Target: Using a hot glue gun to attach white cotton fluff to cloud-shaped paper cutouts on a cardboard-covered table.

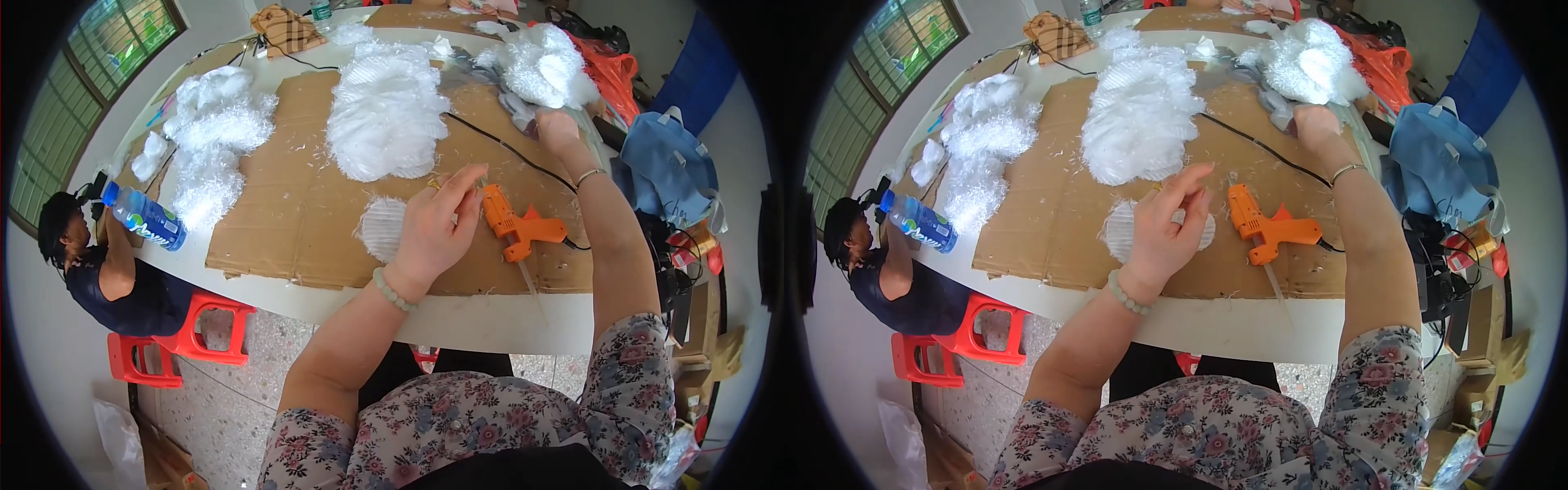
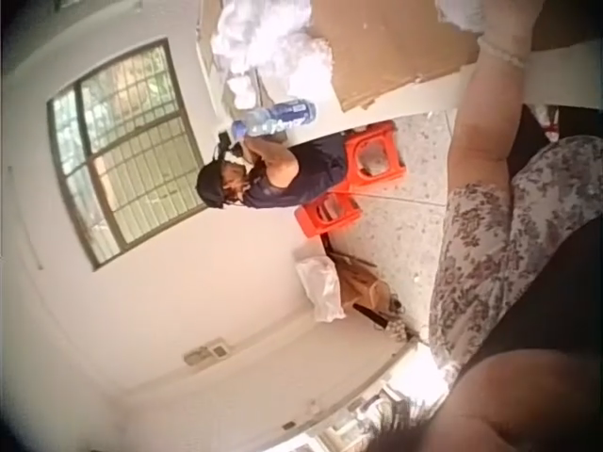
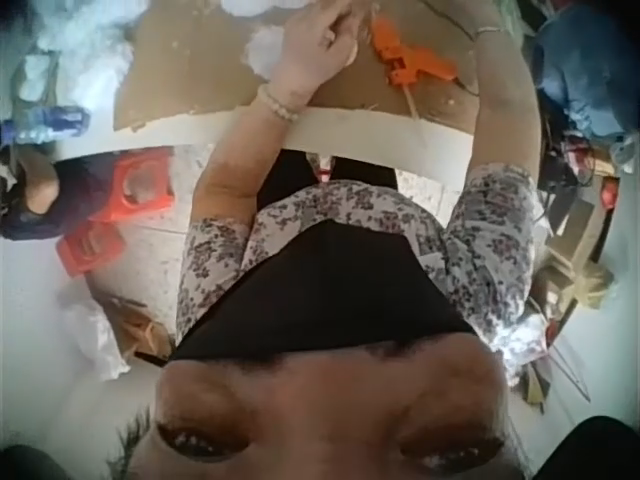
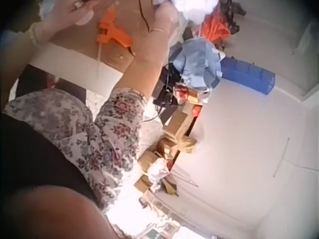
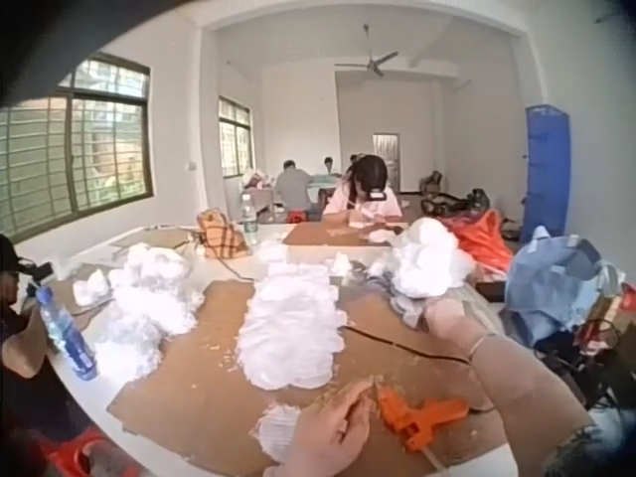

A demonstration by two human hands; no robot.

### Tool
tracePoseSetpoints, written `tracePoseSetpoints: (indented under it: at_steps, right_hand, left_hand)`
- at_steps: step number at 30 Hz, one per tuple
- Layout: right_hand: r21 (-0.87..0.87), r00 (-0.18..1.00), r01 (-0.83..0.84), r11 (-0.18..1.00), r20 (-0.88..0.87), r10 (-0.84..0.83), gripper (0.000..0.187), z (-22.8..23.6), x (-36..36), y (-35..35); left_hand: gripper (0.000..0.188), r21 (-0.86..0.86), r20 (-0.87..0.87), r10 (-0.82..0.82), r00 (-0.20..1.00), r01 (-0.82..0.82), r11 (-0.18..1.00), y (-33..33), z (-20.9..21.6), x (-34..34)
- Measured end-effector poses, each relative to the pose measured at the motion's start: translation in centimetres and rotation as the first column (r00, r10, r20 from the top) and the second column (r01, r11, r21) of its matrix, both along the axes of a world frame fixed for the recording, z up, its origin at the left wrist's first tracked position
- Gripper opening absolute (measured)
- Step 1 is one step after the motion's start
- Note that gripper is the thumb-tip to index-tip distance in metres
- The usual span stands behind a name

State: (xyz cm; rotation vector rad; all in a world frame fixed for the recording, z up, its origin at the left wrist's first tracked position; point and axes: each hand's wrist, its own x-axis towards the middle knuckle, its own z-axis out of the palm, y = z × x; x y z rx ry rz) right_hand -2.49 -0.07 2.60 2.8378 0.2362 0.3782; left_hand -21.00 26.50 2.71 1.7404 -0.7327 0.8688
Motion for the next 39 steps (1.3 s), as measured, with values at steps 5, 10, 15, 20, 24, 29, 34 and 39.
tracePoseSetpoints:
  at_steps: [5,10,15,20,24,29,34,39]
  right_hand:
    - [-0.102,0.994,-0.078,0.992,0.073,0.085,0.013,1.9,-1.3,0.4]
    - [0.049,0.972,-0.011,0.999,0.234,-0.001,0.012,4.9,-2.4,0.1]
    - [0.327,0.939,0.029,0.945,0.316,-0.139,0.015,5.6,-2.9,-0.8]
    - [0.676,0.941,-0.117,0.728,0.31,-0.137,0.019,6.2,-4.8,-1.1]
    - [0.881,0.968,-0.222,0.418,0.251,-0.015,0.018,5.2,-6.0,0.9]
    - [0.984,0.953,-0.137,-0.11,0.162,0.254,0.01,5.5,-11.1,5.7]
    - [0.975,0.895,-0.11,-0.192,0.181,0.409,0.007,4.5,-14.9,8.7]
    - [0.991,0.856,-0.048,-0.127,0.106,0.505,0.01,3.9,-16.1,9.7]
  left_hand:
    - [0.017,-0.032,-0.094,-0.021,0.995,0.018,0.999,0.1,0.0,-0.1]
    - [0.011,-0.071,-0.126,-0.036,0.991,0.027,0.997,0.1,-0.1,0.1]
    - [0.009,-0.097,-0.152,-0.037,0.988,0.023,0.995,0.1,-0.6,0.4]
    - [0.007,-0.118,-0.162,-0.048,0.986,0.029,0.993,0.0,-0.9,0.7]
    - [0.012,-0.145,-0.281,-0.047,0.959,0.006,0.989,0.6,-1.1,0.9]
    - [0.018,-0.413,-0.467,-0.254,0.847,0.045,0.909,0.8,-0.3,1.2]
    - [0.025,-0.561,-0.499,-0.471,0.728,0.144,0.816,0.5,0.3,1.1]
    - [0.023,-0.767,-0.409,-0.557,0.723,0.059,0.639,1.8,-0.4,1.6]
